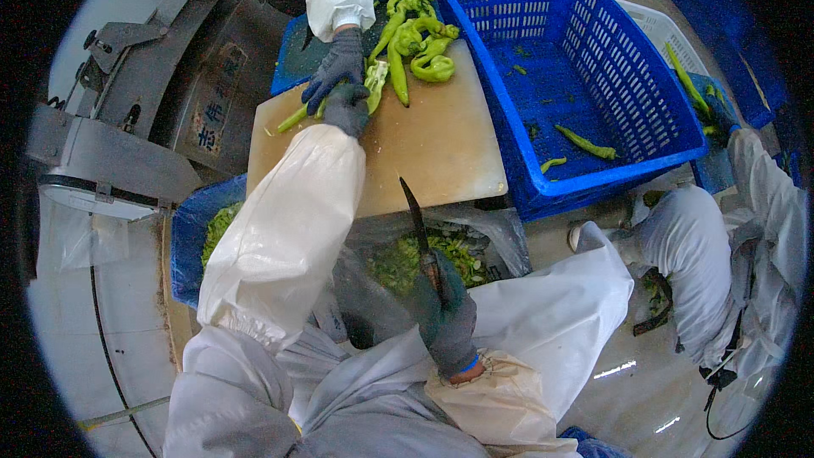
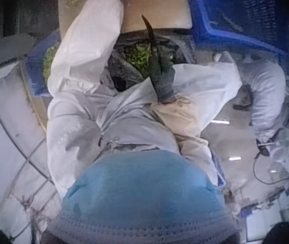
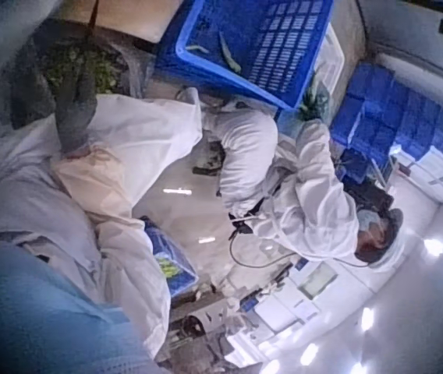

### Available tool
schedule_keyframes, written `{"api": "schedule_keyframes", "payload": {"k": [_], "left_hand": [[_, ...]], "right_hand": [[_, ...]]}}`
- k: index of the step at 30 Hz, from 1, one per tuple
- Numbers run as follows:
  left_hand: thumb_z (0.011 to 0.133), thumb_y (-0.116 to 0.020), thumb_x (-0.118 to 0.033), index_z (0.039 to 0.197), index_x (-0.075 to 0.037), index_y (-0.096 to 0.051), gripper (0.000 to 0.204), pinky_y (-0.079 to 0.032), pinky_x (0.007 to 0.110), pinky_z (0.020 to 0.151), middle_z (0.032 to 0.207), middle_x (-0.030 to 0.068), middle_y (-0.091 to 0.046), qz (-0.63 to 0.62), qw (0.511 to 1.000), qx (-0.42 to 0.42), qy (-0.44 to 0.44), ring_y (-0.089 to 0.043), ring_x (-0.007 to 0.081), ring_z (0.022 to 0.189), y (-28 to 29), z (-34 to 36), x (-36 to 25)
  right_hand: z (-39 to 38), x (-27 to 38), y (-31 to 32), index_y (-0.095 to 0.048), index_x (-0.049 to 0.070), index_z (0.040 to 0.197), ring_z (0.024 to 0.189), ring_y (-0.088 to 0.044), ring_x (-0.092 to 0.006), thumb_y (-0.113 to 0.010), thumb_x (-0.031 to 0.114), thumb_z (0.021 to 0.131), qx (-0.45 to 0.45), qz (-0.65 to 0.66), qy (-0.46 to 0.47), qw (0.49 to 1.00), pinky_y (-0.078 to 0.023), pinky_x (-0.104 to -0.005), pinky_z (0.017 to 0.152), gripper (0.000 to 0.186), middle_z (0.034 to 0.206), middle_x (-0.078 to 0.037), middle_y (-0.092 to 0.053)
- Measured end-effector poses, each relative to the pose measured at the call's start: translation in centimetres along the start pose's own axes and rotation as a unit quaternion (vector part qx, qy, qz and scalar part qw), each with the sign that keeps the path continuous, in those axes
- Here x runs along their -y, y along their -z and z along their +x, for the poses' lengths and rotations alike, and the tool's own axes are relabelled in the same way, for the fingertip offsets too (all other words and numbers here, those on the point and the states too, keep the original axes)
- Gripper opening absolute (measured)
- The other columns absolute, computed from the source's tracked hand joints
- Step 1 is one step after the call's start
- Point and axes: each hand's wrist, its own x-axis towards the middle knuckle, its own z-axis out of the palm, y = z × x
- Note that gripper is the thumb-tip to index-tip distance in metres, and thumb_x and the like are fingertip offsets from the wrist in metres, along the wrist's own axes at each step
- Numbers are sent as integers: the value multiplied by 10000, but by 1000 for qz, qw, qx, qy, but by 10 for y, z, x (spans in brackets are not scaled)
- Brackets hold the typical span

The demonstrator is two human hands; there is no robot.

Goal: The person cuts the ends off peppers on a cutting board, slices them into pieces, and sweeps the chopped pieces into a plastic bag before retrieving more peppers from a blue crate.

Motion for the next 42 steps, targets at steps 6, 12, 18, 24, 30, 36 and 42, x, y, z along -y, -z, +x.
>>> {"api": "schedule_keyframes", "payload": {"k": [6, 12, 18, 24, 30, 36, 42], "left_hand": [[750, -619, -45, 858, -78, -687, 132, -489, 332, 788, 853, 127, -663, 37, 994, -75, -73, -638, 251, 833, 70, -23, 6], [790, -644, -112, 845, -64, -691, 87, -495, 316, 768, 858, 112, -668, -82, 992, -98, 5, -647, 212, 828, 90, -18, 16], [761, -653, -123, 1076, -76, -619, 320, -418, 381, 946, 1152, 168, -570, 233, 953, -141, -132, -536, 314, 1078, 121, -4, 41], [734, -673, -163, 1155, -116, -567, 437, -424, 404, 934, 1206, 163, -520, 240, 961, 1, -134, -506, 344, 1103, 90, -68, -15], [748, -643, -176, 1172, -132, -577, 431, -427, 408, 930, 1202, 142, -536, 229, 963, 102, -95, -507, 331, 1113, 89, -28, 68], [752, -623, -197, 1226, -106, -534, 491, -419, 417, 939, 1235, 166, -519, 311, 940, -61, -123, -516, 331, 1112, 62, 27, 43], [739, -687, -417, 1297, -64, -465, 697, -440, 389, 913, 1235, 187, -541, 94, 961, 217, 142, -576, 310, 1056, -9, 39, -63]], "right_hand": [[-3, 4, -3, -545, 36, 1206, 833, -642, -183, -600, 204, 877, 21, -44, 5, 999, -495, -301, 730, 374, 967, -158, -653], [-2, 4, -4, -550, 34, 1198, 802, -636, -177, -596, 202, 880, 8, -52, -13, 999, -495, -303, 713, 363, 934, -151, -655], [-5, 24, -12, -553, 35, 1193, 756, -627, -175, -582, 209, 887, 59, 9, -124, 991, -492, -297, 673, 353, 914, -147, -652], [2, 8, -5, -537, 26, 1205, 741, -616, -172, -582, 195, 887, 25, -34, -57, 998, -489, -296, 668, 362, 915, -145, -647], [-2, 21, -8, -524, 13, 1216, 904, -610, -184, -566, 157, 890, 61, -24, -70, 995, -484, -303, 759, 359, 1046, -164, -634], [2, 21, -8, -499, -10, 1241, 886, -567, -142, -562, 152, 887, 54, -4, -63, 997, -473, -284, 765, 395, 1038, -113, -630], [7, 27, -6, -516, 28, 1216, 487, -412, -38, -505, 122, 892, 35, 34, -102, 994, -341, -204, 422, 337, 646, 25, -478]]}}
